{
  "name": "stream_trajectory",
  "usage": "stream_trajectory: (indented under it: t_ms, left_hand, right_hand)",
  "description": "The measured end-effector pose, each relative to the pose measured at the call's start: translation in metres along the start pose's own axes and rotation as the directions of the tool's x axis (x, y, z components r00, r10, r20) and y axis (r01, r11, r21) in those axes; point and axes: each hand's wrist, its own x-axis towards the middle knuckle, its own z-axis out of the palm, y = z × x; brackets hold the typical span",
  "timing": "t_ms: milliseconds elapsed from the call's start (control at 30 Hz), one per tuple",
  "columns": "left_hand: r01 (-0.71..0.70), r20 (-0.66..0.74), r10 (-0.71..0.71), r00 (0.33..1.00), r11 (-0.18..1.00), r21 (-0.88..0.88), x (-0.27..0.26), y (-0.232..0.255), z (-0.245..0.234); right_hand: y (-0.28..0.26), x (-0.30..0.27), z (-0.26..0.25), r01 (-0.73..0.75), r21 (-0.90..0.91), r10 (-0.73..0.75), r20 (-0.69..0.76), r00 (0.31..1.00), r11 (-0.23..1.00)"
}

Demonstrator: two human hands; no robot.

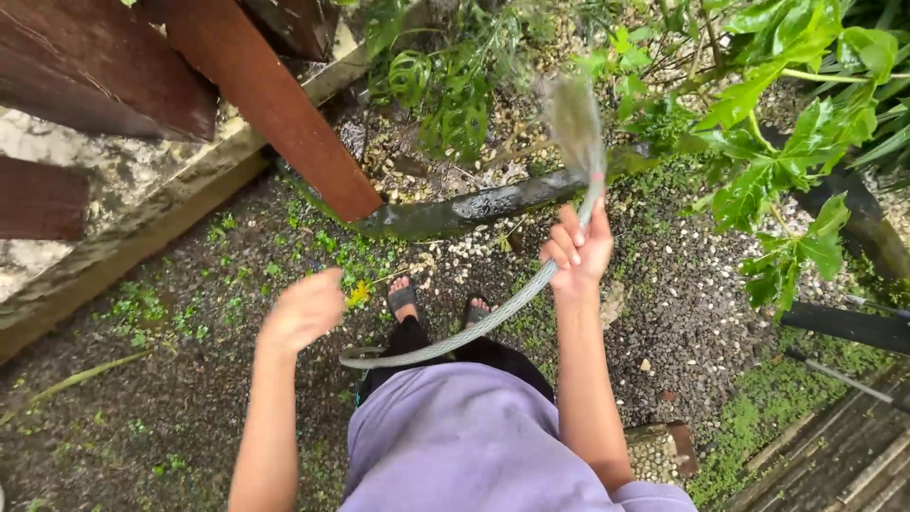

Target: Watering garden plants using a hose

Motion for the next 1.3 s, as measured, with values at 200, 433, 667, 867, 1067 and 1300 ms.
stream_trajectory:
  t_ms: [200, 433, 667, 867, 1067, 1300]
  left_hand:
    - [-0.111, 0.265, -0.087, 0.96, 0.753, 0.649, 0.022, -0.045, 0.131]
    - [-0.049, 0.502, -0.258, 0.826, 0.853, 0.52, 0.039, -0.085, 0.23]
    - [0.024, 0.286, -0.234, 0.929, 0.81, 0.585, 0.032, -0.115, 0.246]
    - [0.09, 0.244, -0.273, 0.93, 0.817, 0.57, 0.04, -0.165, 0.25]
    - [-0.004, 0.259, -0.203, 0.944, 0.781, 0.625, 0.047, -0.192, 0.292]
    - [-0.198, 0.408, -0.136, 0.903, 0.71, 0.675, 0.004, -0.158, 0.366]
  right_hand:
    - [0.015, -0.003, -0.008, -0.012, 0.036, 0.01, 0.041, 0.999, 0.999]
    - [0.038, 0.007, -0.052, -0.19, 0.212, 0.144, 0.214, 0.966, 0.959]
    - [0.05, -0.012, -0.107, -0.222, 0.178, 0.253, -0.177, 0.951, 0.959]
    - [0.034, -0.04, -0.113, -0.23, 0.222, 0.283, -0.246, 0.927, 0.947]
    - [-0.013, -0.062, -0.08, -0.141, 0.214, 0.193, -0.245, 0.95, 0.967]
    - [-0.087, -0.086, -0.051, -0.057, 0.251, 0.062, -0.011, 0.998, 0.966]
